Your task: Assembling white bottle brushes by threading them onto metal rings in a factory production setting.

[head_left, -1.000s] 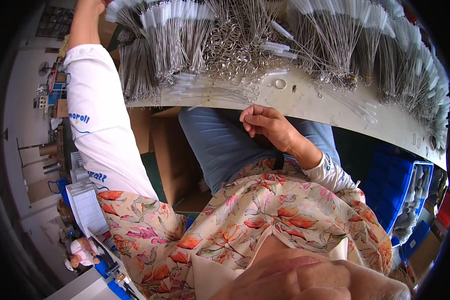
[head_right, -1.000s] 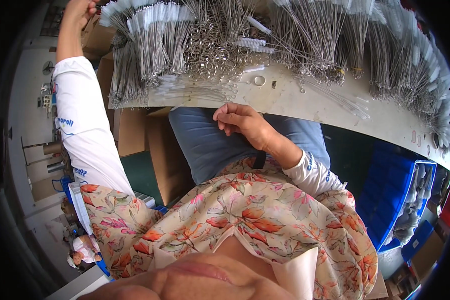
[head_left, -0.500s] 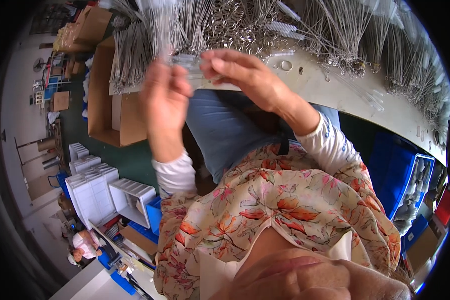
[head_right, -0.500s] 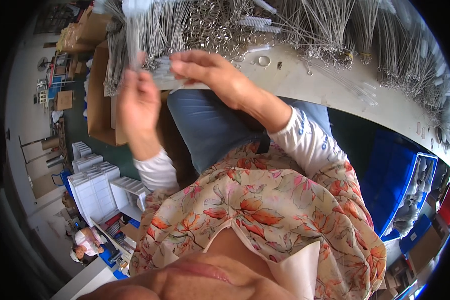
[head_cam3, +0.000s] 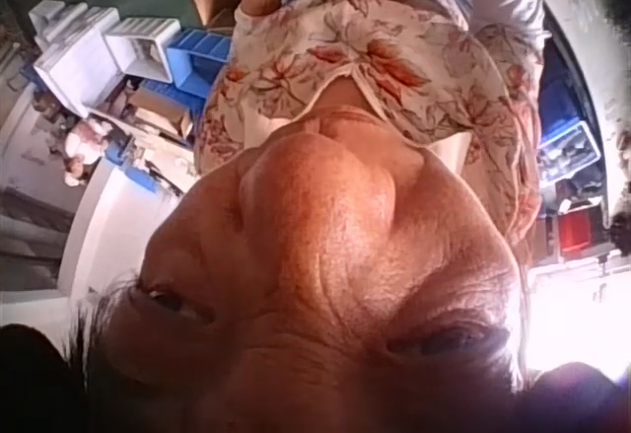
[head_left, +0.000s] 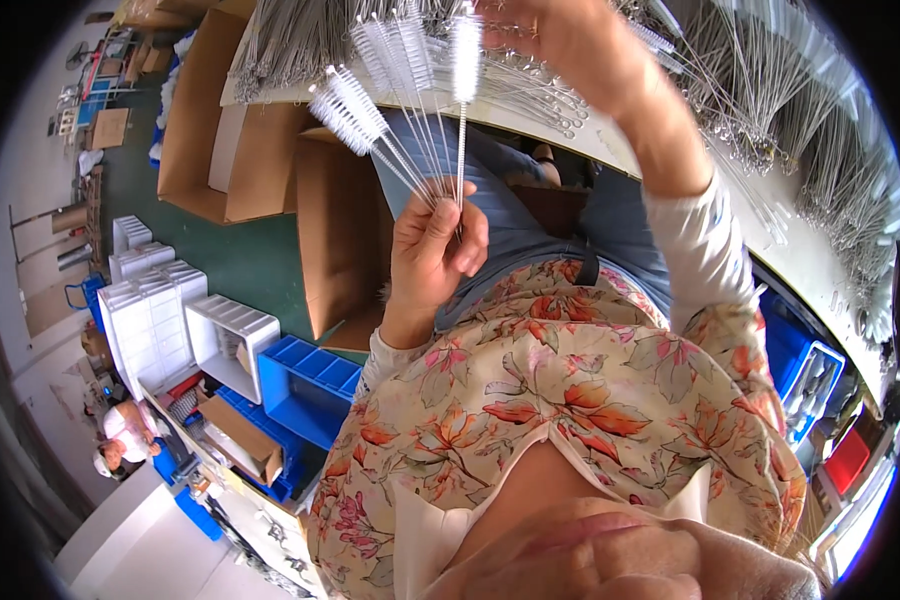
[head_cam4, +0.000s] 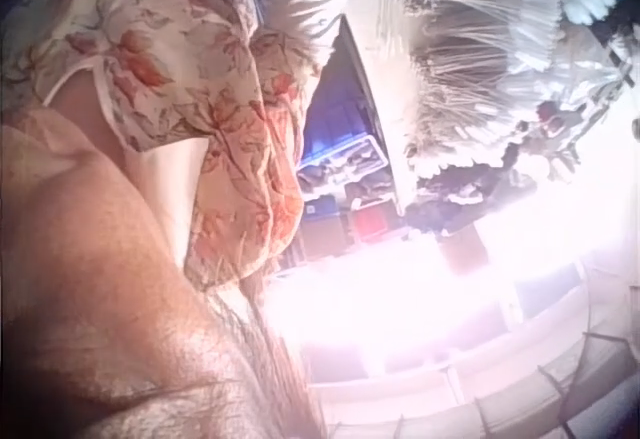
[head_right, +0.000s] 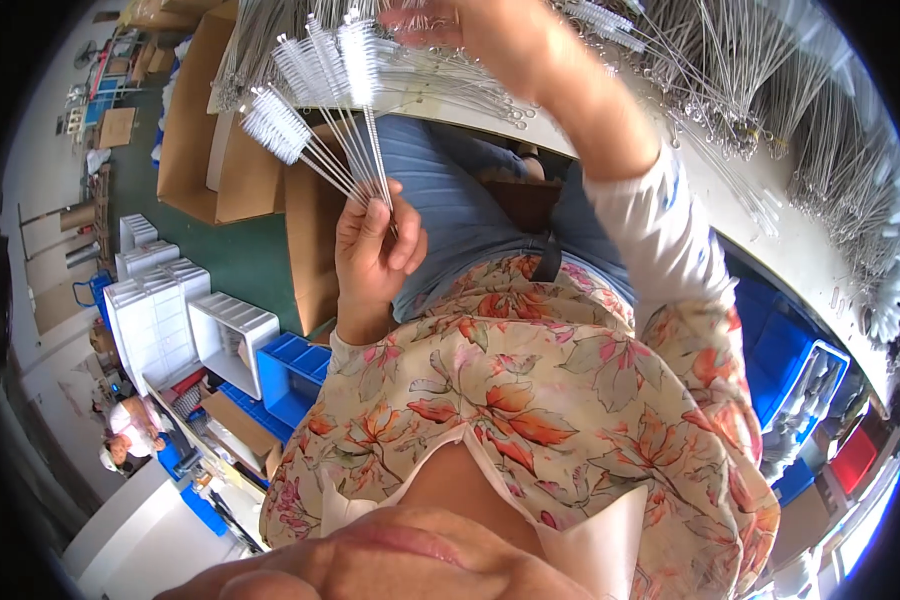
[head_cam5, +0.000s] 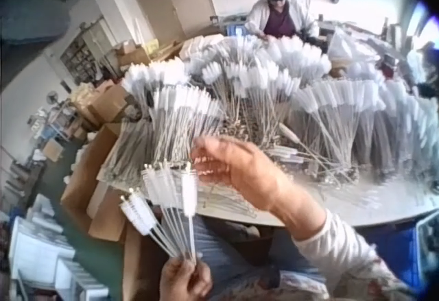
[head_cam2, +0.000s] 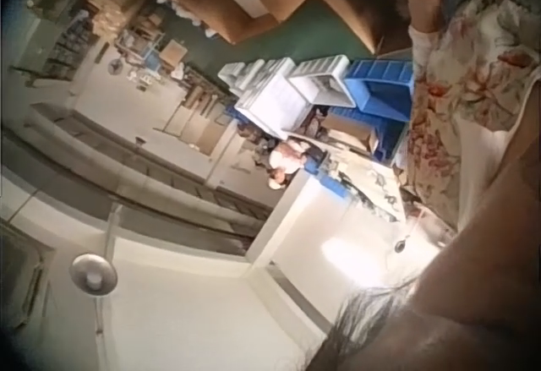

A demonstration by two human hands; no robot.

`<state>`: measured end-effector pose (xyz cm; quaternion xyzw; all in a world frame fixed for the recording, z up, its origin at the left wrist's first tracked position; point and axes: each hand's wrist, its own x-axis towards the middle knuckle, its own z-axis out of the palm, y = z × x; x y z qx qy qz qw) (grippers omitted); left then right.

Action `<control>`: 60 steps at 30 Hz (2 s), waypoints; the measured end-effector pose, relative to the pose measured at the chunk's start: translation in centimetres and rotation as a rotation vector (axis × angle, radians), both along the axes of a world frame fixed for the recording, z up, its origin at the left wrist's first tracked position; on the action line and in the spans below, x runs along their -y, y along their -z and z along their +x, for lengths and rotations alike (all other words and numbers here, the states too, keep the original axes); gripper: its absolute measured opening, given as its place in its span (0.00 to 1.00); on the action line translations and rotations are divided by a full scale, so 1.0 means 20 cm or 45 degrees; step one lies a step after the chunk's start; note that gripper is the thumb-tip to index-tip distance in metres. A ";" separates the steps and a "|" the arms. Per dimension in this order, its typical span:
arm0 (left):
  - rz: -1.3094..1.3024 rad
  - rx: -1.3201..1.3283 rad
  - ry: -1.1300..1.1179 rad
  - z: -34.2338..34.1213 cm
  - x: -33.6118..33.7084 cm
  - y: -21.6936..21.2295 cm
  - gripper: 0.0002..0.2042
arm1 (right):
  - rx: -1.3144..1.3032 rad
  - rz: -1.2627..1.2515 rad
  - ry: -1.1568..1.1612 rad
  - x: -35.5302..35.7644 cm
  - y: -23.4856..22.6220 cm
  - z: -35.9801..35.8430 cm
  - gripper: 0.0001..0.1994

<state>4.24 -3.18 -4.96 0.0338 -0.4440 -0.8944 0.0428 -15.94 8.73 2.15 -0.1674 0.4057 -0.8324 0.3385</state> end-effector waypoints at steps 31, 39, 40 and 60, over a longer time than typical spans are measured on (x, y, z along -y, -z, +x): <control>-0.466 0.192 -0.556 -0.01 -0.08 0.04 0.08 | -0.012 0.113 -0.076 0.06 0.37 0.41 0.08; -0.476 0.175 -0.591 -0.01 -0.08 0.02 0.09 | 0.070 0.089 -0.097 0.08 0.36 0.43 0.07; -0.463 0.179 -0.599 -0.01 -0.08 0.02 0.09 | 0.074 0.119 -0.128 0.08 0.37 0.42 0.08; -0.530 0.111 -0.844 0.04 -0.03 0.04 0.08 | -0.385 0.271 -0.167 0.18 0.33 0.46 0.09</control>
